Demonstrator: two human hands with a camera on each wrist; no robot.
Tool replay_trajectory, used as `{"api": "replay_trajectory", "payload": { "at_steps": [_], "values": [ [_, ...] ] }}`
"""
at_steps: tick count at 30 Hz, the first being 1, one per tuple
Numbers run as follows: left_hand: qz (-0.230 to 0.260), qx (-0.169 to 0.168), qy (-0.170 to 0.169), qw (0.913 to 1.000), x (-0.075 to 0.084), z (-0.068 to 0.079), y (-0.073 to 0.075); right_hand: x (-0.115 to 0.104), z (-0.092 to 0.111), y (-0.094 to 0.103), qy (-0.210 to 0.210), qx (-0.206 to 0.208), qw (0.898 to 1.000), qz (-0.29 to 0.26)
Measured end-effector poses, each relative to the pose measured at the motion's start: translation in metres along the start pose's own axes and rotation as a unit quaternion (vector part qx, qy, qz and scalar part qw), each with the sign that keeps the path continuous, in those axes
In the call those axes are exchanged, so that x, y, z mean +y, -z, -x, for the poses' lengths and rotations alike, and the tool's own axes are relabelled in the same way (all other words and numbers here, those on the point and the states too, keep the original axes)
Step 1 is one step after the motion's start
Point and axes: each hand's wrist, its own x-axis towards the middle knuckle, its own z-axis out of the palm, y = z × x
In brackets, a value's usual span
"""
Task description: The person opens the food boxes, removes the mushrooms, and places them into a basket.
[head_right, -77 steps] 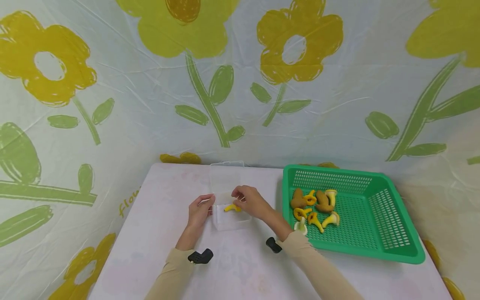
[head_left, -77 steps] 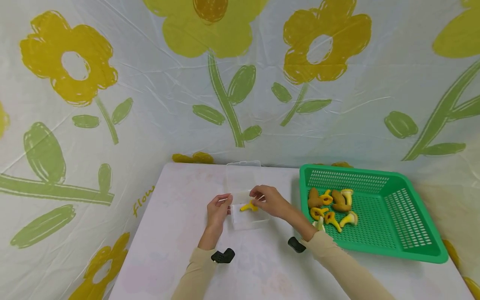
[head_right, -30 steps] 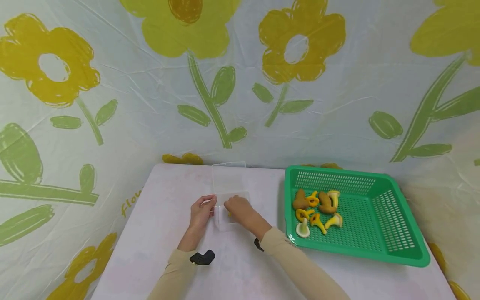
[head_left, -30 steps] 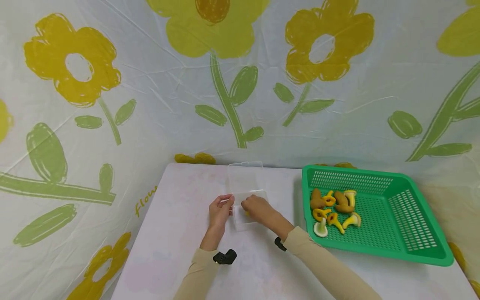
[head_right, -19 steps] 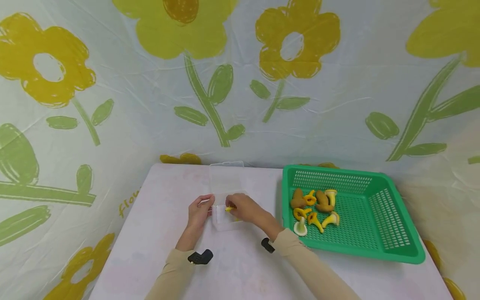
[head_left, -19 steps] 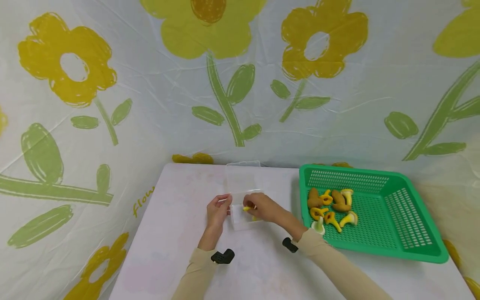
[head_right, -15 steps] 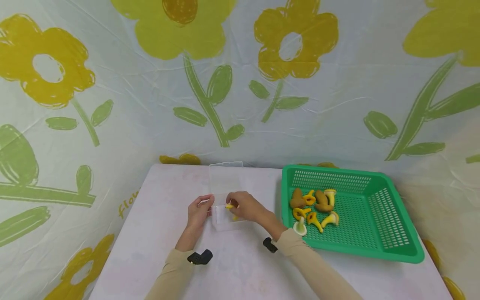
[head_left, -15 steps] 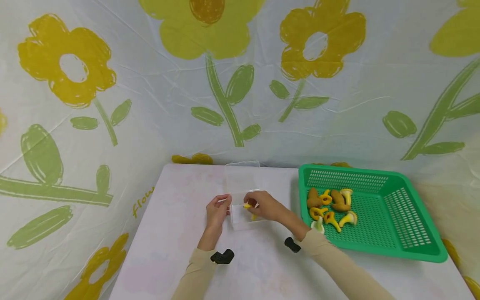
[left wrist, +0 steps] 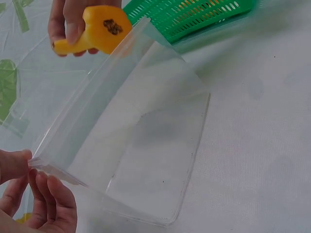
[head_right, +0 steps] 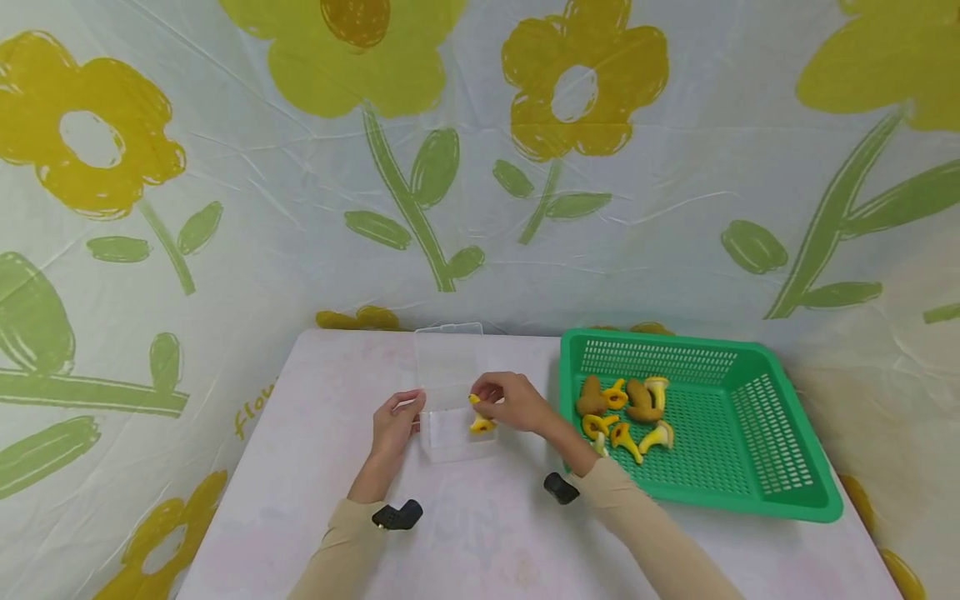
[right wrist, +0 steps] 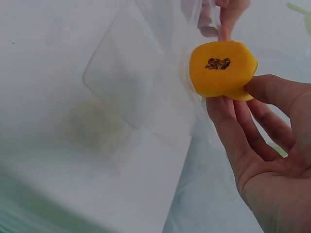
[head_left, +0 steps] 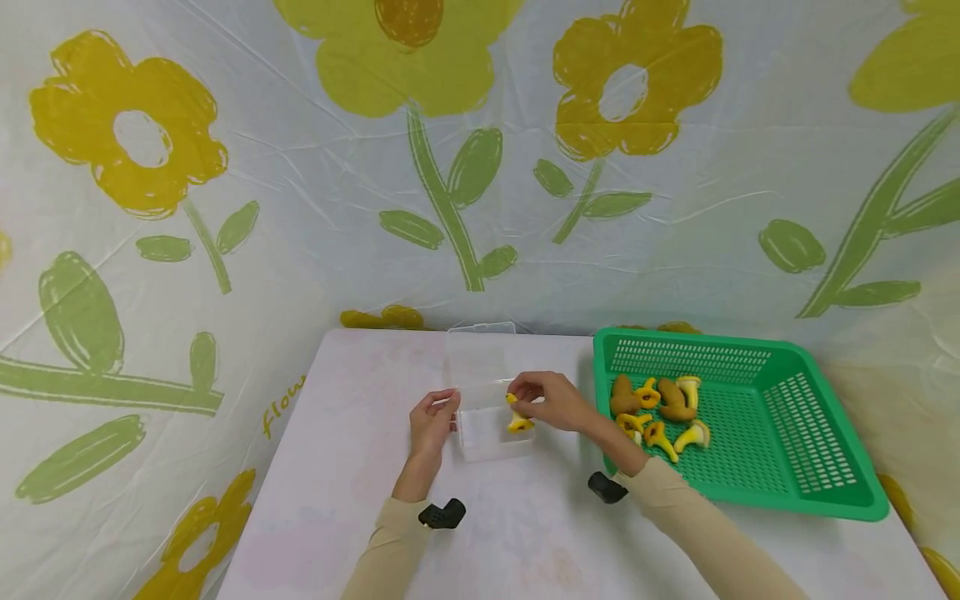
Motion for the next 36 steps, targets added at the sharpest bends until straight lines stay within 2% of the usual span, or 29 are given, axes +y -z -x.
{"api": "replay_trajectory", "payload": {
  "at_steps": [4,11,14,21,30,36],
  "values": [
    [-0.001,-0.001,-0.001,1.0000,-0.001,-0.001,0.001,0.000,0.007,0.011,-0.012,0.007,0.999,-0.044],
    [-0.002,-0.008,0.002,1.0000,0.004,0.000,0.000,0.006,0.019,0.033,-0.086,0.018,0.988,-0.128],
    [-0.003,-0.014,0.005,0.9999,0.008,0.001,0.000,0.009,0.025,0.043,-0.104,0.035,0.985,-0.134],
    [-0.019,-0.024,0.009,0.9995,0.017,0.002,-0.001,0.015,0.043,0.069,-0.119,0.061,0.980,-0.147],
    [0.002,-0.014,0.000,0.9999,0.006,-0.004,0.000,0.030,0.065,0.103,-0.161,0.083,0.973,-0.141],
    [0.000,-0.005,-0.006,1.0000,0.005,-0.006,0.000,0.045,0.080,0.120,-0.168,0.096,0.971,-0.139]
  ]
}}
